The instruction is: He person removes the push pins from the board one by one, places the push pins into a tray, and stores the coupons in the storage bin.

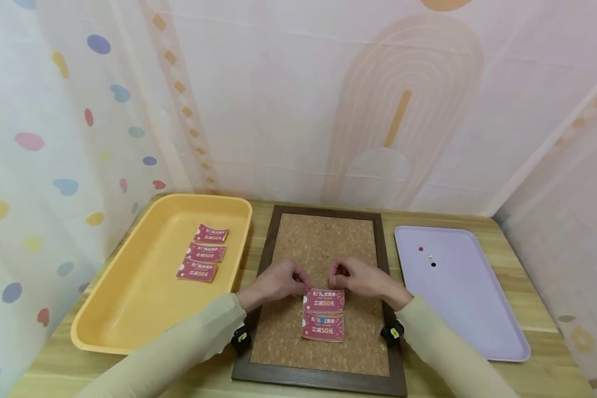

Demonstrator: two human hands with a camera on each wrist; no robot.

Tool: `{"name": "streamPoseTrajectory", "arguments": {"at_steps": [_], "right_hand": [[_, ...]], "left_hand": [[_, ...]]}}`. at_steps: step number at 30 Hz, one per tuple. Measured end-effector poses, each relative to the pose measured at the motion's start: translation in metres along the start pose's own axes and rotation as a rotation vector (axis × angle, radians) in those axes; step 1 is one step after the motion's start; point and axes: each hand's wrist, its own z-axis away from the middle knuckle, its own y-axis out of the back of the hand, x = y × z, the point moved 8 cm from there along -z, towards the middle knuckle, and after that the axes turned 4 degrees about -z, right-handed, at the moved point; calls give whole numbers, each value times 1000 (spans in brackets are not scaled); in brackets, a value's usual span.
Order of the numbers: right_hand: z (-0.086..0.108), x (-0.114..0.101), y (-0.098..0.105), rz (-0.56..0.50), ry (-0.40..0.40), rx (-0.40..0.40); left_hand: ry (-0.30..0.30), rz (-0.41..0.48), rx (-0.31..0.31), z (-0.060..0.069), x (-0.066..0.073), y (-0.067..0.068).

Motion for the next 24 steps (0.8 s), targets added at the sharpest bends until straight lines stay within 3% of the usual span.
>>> {"name": "streamPoseTrajectory", "arguments": {"at_steps": [6,14,24], "right_hand": [[7,-7,13,-10,61,84],[18,-14,23,-4,113,178],[31,-18,32,-10,110,248]], "left_hand": [[-17,64,31,4,5,12],[-64,67,89,10,10,31],[-93,88,136,22,9,47]]}}
